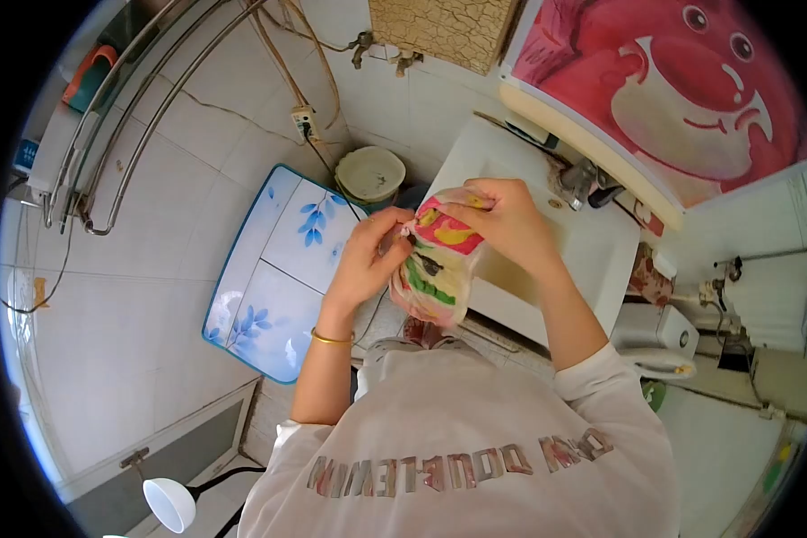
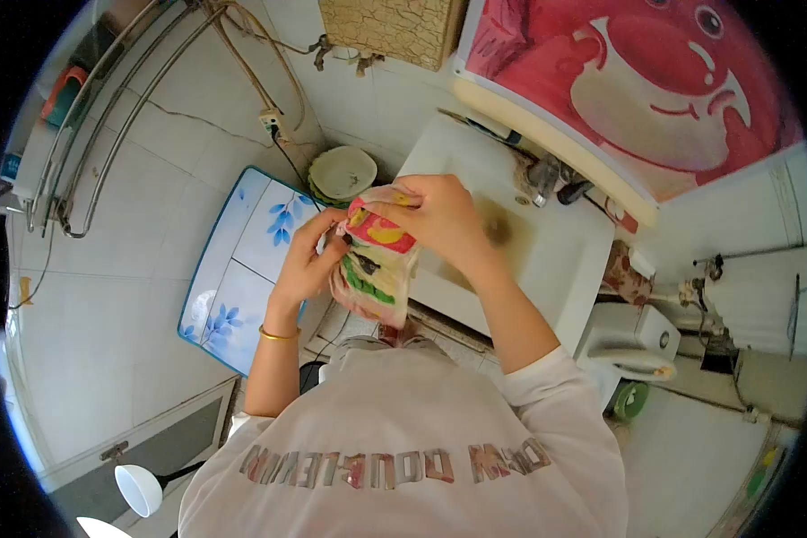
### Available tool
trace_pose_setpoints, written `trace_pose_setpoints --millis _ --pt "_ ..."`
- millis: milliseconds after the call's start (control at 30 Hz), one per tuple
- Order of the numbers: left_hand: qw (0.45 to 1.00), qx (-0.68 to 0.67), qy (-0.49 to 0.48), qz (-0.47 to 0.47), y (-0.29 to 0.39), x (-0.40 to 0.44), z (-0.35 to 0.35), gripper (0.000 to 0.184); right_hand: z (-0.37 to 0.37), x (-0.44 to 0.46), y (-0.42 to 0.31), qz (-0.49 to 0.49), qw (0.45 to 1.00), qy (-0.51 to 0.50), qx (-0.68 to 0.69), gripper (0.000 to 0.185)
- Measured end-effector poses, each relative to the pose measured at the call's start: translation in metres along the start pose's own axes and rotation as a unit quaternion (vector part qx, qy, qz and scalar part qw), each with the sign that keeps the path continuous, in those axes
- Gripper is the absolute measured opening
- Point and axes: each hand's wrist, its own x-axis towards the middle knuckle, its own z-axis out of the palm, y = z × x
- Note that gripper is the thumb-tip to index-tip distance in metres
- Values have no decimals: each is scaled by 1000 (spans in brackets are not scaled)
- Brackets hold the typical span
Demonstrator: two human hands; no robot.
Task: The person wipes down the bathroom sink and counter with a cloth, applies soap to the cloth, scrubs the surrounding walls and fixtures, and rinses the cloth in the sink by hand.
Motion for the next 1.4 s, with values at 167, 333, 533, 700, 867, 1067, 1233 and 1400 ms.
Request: trace_pose_setpoints --millis 167,333,533,700,867,1067,1233,1400 --pt "979 110 168 24 -11 29 2 19 19 35 9 -28 991 35 124 39" --pt "933 117 334 -64 -34 43 -4 13 1 65 -6 64 996 -41 -54 40" --pt "927 36 307 -215 -97 64 -12 12 7 93 17 -120 983 -132 33 36" --pt "890 -256 376 -3 -115 85 26 8 50 132 27 -3 968 -61 243 21" --pt "971 61 222 -62 -119 100 30 22 88 166 33 -73 992 -50 86 22" --pt "900 -363 226 -87 -126 167 -14 27 115 174 -29 -148 963 -67 -216 30" --pt "817 -542 171 -101 -133 186 -25 31 121 204 -38 -184 978 -9 -102 31" --pt "779 -604 141 -90 -137 197 -27 36 117 236 -57 -174 977 9 -123 24"
